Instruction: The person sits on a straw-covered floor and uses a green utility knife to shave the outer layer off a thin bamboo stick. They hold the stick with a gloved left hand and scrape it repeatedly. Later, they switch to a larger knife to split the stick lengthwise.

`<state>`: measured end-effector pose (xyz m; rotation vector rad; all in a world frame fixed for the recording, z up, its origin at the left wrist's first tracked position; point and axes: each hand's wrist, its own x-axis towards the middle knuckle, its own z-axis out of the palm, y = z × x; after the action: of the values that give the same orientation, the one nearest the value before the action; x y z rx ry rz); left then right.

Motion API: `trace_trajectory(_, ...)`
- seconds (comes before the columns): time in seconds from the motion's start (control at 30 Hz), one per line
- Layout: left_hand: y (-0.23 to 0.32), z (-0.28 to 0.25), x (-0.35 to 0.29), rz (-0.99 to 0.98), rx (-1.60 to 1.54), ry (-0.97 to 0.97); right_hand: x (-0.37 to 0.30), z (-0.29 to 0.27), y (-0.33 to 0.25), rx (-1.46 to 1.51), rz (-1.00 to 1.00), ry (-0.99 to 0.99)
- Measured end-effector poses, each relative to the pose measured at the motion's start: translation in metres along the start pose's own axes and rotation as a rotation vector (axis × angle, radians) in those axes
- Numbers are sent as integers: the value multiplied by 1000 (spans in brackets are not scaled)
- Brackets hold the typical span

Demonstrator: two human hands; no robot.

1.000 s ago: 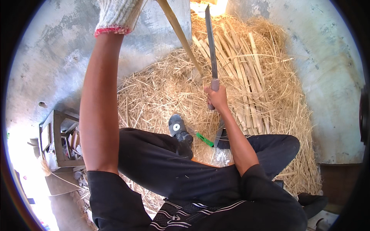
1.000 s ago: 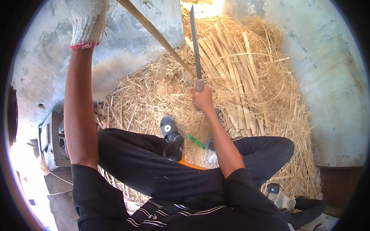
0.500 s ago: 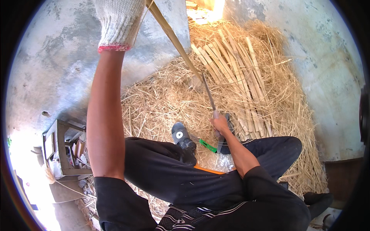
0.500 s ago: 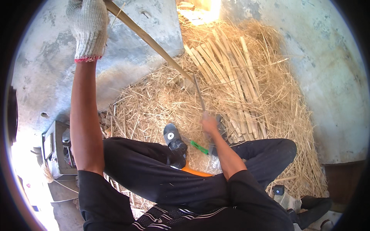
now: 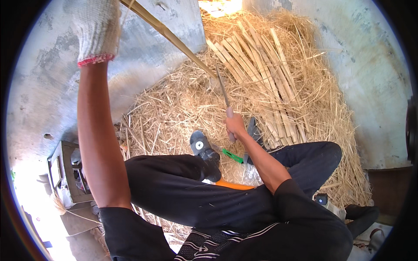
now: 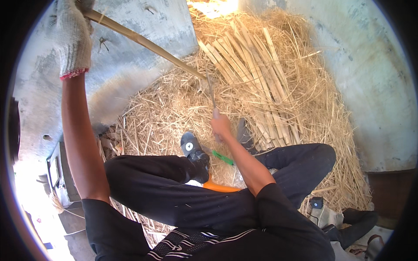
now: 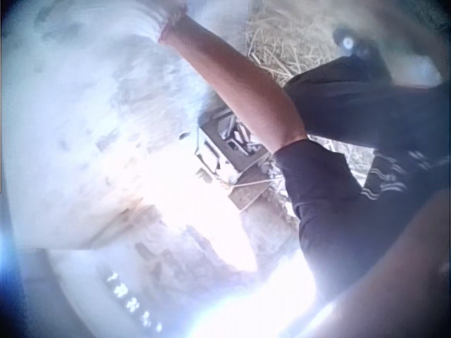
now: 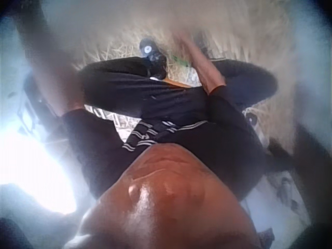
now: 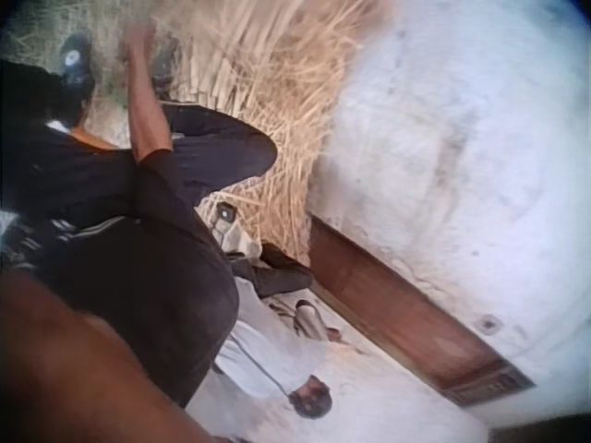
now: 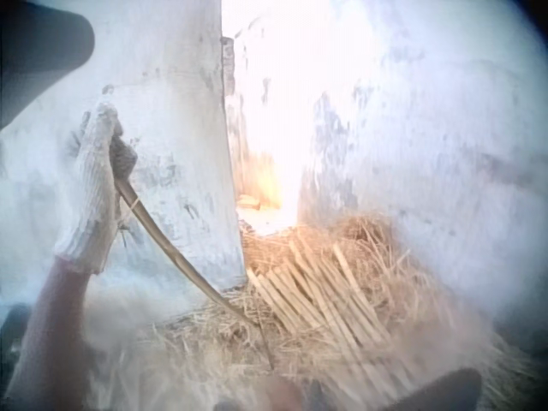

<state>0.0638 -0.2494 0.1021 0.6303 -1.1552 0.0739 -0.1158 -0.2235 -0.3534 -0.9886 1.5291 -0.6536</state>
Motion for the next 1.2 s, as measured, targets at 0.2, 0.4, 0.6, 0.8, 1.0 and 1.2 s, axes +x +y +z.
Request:
trace_trajectory(0.2, -15, -33, 14, 67, -219, -433, -5, 1, -35, 26, -79, -124)
trace_trajectory(0.4, -24, -54, 41, -455, -223, -227, -14, -8, -34, -307, -83, 73)
trace_trajectory(0.6, -15, -54, 36, -489, -193, -172, -100, 15, -128, -176, -592, 9)
trace_trajectory(0.8, -3, -59, 28, -520, -159, -85, -96, 23, -123, -116, -611, -53)
trace_trajectory(1.0, -6, -61, 31, -521, -63, -65, -43, -8, -72, -386, -175, -7)
trace_trajectory(1.2, -3, -30, 20, -430, 47, 150, -117, 3, -168, -135, -292, -211)
